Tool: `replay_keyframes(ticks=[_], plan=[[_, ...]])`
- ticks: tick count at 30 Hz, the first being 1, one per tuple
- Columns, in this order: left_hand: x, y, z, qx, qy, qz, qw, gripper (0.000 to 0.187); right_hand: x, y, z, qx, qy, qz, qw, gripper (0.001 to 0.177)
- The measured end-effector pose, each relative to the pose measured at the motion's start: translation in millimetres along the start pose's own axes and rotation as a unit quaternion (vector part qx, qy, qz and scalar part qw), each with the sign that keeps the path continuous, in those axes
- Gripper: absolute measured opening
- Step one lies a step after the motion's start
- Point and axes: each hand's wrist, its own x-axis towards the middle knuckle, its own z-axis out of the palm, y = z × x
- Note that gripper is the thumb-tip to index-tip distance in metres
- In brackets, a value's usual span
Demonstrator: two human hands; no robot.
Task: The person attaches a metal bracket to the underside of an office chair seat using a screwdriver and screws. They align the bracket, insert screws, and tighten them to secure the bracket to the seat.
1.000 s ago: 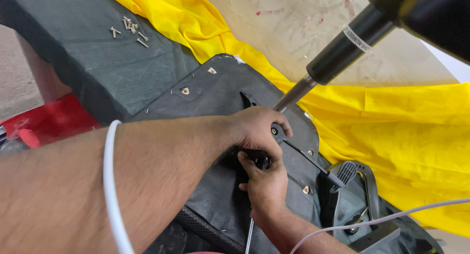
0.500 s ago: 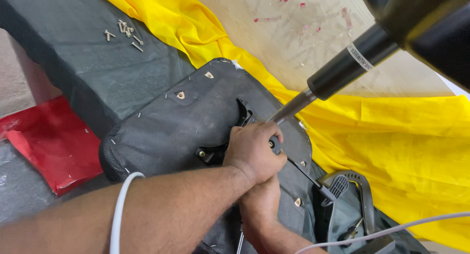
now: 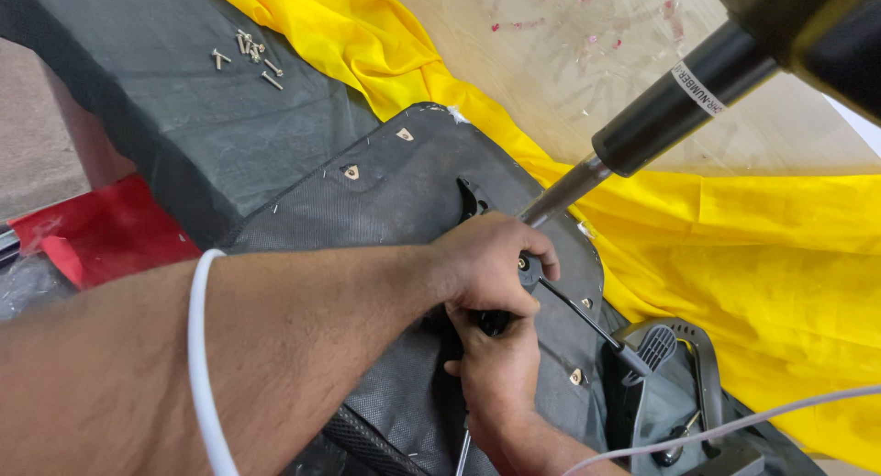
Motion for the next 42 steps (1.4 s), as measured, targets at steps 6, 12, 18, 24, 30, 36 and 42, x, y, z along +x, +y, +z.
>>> replay_keyframes(ticks=[6, 12, 18, 24, 30, 36, 42], plan=[[-9.8, 17.8, 5.4, 0.015, 0.063, -0.077, 0.995, 0.027, 14.6, 20.1, -2.7, 0.001, -0.003, -0.019, 1.000, 0.047], [-18.5, 28.4, 36.6, 0.058, 0.207, -0.130, 0.968, 0.025, 20.6, 33.4, -2.2, 0.061, -0.072, -0.120, 0.988, 0.038], [2.1, 2.8, -9.4, 0.015, 0.012, 0.057, 0.998, 0.041, 8.0, 12.5, -0.8, 0.008, -0.010, -0.044, 0.999, 0.049], [12.3, -2.8, -5.4, -0.032, -0.070, 0.027, 0.997, 0.031, 3.0, 9.5, -0.1, 0.039, -0.022, -0.058, 0.997, 0.054], [-13.7, 22.3, 20.3, 0.026, 0.153, -0.043, 0.987, 0.020, 7.5, 21.2, 0.5, 0.025, -0.007, -0.049, 0.998, 0.052], [-19.3, 25.4, 30.4, 0.047, 0.237, -0.045, 0.969, 0.026, 10.5, 23.0, -3.6, 0.023, -0.029, -0.053, 0.998, 0.040], [-26.7, 12.3, 6.6, -0.001, 0.113, 0.004, 0.994, 0.037, 20.7, 14.3, -19.5, 0.041, -0.100, 0.014, 0.994, 0.030]])
